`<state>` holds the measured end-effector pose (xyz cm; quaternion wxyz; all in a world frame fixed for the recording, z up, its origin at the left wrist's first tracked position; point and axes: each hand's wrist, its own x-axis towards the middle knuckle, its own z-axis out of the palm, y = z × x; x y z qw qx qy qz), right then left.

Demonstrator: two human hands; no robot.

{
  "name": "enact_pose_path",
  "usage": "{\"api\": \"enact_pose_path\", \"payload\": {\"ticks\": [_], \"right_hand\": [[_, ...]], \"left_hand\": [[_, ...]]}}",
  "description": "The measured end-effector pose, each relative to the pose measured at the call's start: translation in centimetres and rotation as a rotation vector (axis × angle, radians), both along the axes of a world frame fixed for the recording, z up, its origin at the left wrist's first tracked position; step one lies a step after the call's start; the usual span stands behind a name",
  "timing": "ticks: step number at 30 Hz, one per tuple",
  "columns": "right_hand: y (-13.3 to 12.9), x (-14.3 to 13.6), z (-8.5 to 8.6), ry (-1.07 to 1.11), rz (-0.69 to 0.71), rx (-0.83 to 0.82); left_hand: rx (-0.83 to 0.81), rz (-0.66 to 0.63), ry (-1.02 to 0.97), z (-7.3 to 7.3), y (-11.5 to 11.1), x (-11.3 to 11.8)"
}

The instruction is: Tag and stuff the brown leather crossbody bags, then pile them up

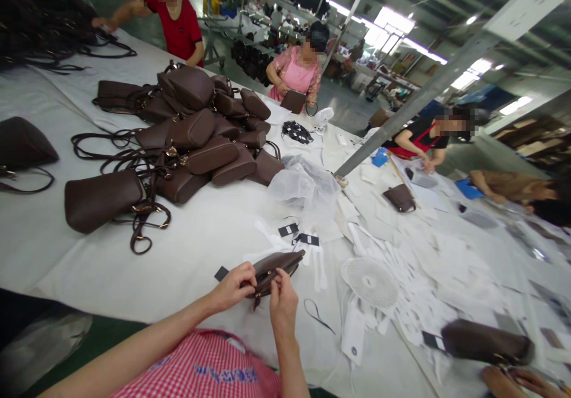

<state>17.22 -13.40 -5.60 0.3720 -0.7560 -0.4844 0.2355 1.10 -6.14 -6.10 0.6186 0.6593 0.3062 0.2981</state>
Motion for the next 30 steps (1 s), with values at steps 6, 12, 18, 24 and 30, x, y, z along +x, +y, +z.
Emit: {"api": "enact_pose_path", "payload": {"ticks": [6,12,18,24,30], "right_hand": [[-0.2,-0.2,-0.3,0.063,-0.096,0.049],[0.0,-0.7,0.8,-0.176,0.185,0.117],[0.3,-0.2,0.8,-0.217,0.312,0.096],[0.8,0.3,1.5,-0.213,0.346,0.052],[0.9,0.2,2.5,-0.246,0.437,0.009]], "left_hand": [[0.104,0.037,0.054,0.5,0.0,0.3],[0.063,0.1,0.101,-0.3,-0.5,0.7],[0.311,-0.121,0.11,-0.5,0.5,-0.1],[0.326,-0.098,0.085,-1.4,0.5,-0.1],[0.218,0.042,0.065,-2.0,-0.8,0.5]]}}
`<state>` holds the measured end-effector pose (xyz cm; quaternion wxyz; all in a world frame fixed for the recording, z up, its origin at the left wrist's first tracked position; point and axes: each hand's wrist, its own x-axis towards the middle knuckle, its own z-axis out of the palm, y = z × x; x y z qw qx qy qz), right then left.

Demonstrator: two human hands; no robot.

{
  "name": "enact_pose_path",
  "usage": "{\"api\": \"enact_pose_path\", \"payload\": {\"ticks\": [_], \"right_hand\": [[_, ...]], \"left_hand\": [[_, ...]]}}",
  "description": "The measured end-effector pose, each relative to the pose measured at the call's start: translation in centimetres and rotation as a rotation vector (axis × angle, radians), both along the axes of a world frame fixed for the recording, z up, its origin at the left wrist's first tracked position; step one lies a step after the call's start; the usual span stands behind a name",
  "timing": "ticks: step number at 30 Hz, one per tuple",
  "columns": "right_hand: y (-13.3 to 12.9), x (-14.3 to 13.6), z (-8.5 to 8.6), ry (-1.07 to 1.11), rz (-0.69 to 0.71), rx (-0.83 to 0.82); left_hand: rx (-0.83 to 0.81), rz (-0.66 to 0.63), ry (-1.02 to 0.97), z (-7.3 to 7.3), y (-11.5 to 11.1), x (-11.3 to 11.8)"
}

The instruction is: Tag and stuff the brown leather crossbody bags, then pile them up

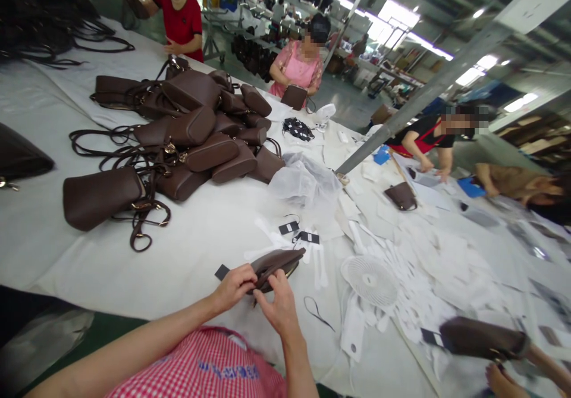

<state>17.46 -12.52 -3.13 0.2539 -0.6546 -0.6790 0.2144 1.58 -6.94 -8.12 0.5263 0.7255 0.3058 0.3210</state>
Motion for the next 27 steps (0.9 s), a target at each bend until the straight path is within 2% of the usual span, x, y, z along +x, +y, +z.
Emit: {"api": "enact_pose_path", "payload": {"ticks": [4,7,10,13,20,27], "right_hand": [[-0.1,-0.3,-0.4,-0.029,-0.043,0.038],[-0.2,-0.4,-0.7,-0.013,-0.041,0.063],[-0.2,-0.4,-0.7,-0.014,-0.06,0.068],[-0.2,-0.3,-0.7,0.0,-0.074,0.062],[-0.1,-0.2,-0.7,-0.013,-0.079,0.034],[0.1,-0.7,-1.5,-0.232,-0.132,0.081]], "left_hand": [[0.025,-0.062,0.035,0.1,0.5,-0.2],[0.057,-0.207,0.05,0.3,1.6,-0.8],[0.137,-0.335,0.081,0.9,3.0,-1.5],[0.251,-0.389,0.165,1.5,4.1,-1.7],[0.433,-0.335,0.312,1.2,4.1,-0.6],[0.324,-0.201,0.306,1.2,2.2,0.8]]}}
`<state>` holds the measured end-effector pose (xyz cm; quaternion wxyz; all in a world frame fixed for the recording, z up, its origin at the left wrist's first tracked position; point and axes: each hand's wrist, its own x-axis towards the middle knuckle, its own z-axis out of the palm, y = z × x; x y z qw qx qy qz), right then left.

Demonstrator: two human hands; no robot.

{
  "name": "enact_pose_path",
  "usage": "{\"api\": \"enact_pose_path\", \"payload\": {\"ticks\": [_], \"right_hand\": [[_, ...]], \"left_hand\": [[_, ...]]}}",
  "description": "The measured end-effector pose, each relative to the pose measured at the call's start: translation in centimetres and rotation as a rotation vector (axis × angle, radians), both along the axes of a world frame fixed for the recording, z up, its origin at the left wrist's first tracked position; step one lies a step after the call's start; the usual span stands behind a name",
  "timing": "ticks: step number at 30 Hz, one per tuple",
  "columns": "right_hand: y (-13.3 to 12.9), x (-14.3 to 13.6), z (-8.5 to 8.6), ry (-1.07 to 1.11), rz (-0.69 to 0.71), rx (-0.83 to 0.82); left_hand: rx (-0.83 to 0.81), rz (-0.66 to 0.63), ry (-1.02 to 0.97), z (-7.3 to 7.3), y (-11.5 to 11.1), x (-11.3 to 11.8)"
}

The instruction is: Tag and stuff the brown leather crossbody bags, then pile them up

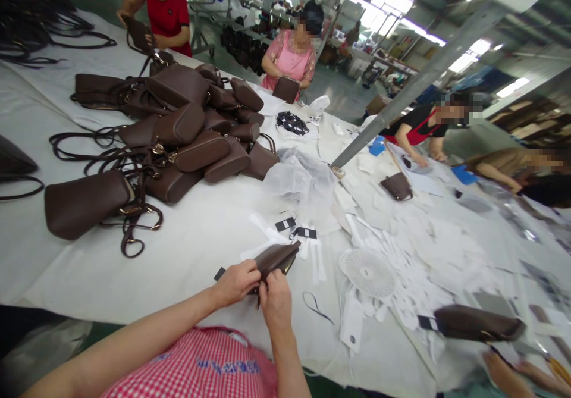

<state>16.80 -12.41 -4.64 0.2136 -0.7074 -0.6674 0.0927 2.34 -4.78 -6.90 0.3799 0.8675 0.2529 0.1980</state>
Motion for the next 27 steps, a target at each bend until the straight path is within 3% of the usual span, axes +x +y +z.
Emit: {"api": "enact_pose_path", "payload": {"ticks": [7,10,13,19,27], "right_hand": [[0.4,-0.3,-0.4,-0.2,-0.015,-0.062],[-0.2,0.1,0.3,-0.072,0.053,-0.086],[-0.8,0.3,1.0,0.039,0.095,-0.088],[-1.4,-0.3,1.4,0.05,0.056,-0.084],[-1.7,0.1,1.7,0.351,-0.068,-0.047]], "left_hand": [[-0.142,0.016,-0.084,-0.8,-0.9,-0.8],[-0.083,0.065,-0.098,-1.3,-1.3,-0.6],[0.017,0.03,-0.1,-1.5,-1.7,-0.3],[0.04,0.0,-0.05,-2.0,-1.8,-0.4],[0.113,0.02,-0.131,-2.6,-2.1,-0.2]]}}
